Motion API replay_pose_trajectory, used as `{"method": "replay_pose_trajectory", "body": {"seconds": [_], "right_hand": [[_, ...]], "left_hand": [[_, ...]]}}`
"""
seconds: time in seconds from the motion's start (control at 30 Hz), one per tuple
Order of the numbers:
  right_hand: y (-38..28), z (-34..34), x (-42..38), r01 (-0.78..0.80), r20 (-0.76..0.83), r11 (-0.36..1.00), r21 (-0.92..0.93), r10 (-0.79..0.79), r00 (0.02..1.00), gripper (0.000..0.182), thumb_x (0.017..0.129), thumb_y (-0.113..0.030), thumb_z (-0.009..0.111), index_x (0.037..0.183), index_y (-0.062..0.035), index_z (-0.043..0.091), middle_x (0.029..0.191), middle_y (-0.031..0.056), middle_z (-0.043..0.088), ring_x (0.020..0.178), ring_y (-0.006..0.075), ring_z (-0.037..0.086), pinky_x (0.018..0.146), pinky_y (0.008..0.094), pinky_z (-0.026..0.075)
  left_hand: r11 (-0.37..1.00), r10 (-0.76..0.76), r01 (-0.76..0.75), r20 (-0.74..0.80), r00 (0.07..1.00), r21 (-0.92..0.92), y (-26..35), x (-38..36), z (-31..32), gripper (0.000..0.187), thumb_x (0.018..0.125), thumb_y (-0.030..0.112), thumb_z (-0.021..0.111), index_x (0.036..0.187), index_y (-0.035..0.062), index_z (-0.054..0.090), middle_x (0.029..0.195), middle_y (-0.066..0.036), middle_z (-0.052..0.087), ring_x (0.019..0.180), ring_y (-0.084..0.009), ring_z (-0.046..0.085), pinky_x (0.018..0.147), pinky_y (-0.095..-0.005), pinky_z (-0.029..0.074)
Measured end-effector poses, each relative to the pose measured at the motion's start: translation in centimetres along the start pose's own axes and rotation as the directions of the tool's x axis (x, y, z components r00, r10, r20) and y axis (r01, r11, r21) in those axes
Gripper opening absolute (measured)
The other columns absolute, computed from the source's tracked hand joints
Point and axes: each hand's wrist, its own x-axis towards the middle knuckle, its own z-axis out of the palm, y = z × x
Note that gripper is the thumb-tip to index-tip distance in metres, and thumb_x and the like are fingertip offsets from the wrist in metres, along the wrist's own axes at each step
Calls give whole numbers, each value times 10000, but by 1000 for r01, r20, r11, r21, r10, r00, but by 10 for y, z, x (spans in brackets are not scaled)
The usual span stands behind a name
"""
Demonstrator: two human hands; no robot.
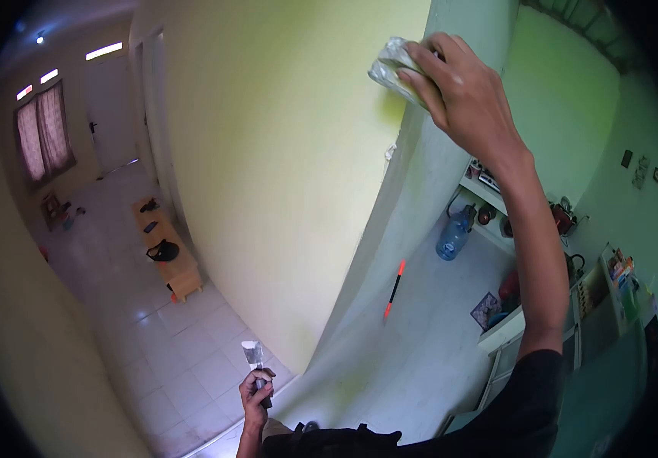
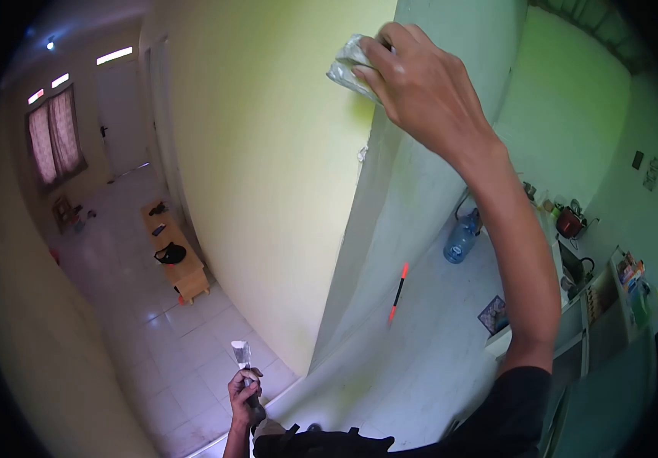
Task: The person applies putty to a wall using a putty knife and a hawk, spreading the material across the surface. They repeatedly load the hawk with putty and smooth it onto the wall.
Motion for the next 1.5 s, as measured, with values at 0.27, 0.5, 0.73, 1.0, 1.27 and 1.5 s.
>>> {"method": "replay_pose_trajectory", "body": {"seconds": [0.27, 0.5, 0.73, 1.0, 1.27, 1.5], "right_hand": [[-35, 37, -70, -45, 295, 990, 135, 3, 956, 203, 945, -167, 635, 1034, 13, 602, 914, 140, 550, 862, 305, 585, 695, 418, 538], [-126, 103, -197, -20, 462, 944, 328, -142, 876, 225, 882, -124, 691, 1025, 30, 611, 895, 125, 531, 881, 280, 591, 669, 407, 536], [-93, 72, -168, -240, 421, 836, 493, 12, 907, 318, 894, -193, 729, 1185, -79, 673, 1029, 141, 613, 878, 331, 650, 722, 427, 559], [-14, 6, -23, -138, 248, 975, 174, 92, 964, 264, 951, -210, 667, 1092, 9, 712, 951, 170, 639, 810, 343, 647, 708, 448, 544], [-112, 47, -118, -216, 538, 949, 228, 62, 841, 231, 949, -188, 637, 1031, 27, 642, 940, 175, 587, 845, 349, 637, 671, 464, 543], [-180, 105, -238, -451, 723, 765, 461, -29, 690, 243, 940, -205, 671, 1040, 15, 655, 980, 181, 623, 874, 364, 654, 739, 454, 546]], "left_hand": [[1000, 15, -15, 10, 1000, -15, -15, 6, -11, 237, 808, 185, 732, 928, 11, 625, 997, -113, 630, 641, -82, 498, 598, -237, 398], [999, -44, 44, -16, 999, 3, -28, 3, -29, 222, 802, 173, 731, 918, 19, 621, 995, -100, 632, 637, -76, 486, 585, -233, 383], [999, -37, 35, -76, 996, -25, -24, 4, -16, 276, 807, 236, 727, 900, 6, 606, 943, -118, 594, 592, -88, 496, 546, -226, 409], [996, -60, 61, 14, 998, -61, -11, -2, -20, 213, 823, 164, 710, 940, 8, 623, 1022, -109, 618, 668, -91, 505, 617, -238, 404], [1000, 14, -12, 56, 998, -25, -24, 6, -26, 290, 814, 244, 730, 922, 10, 598, 923, -111, 574, 635, -90, 481, 571, -227, 395], [999, -47, 47, 21, 999, -9, -20, 4, -27, 287, 816, 235, 726, 932, 3, 602, 944, -120, 582, 625, -92, 506, 564, -229, 410]]}}
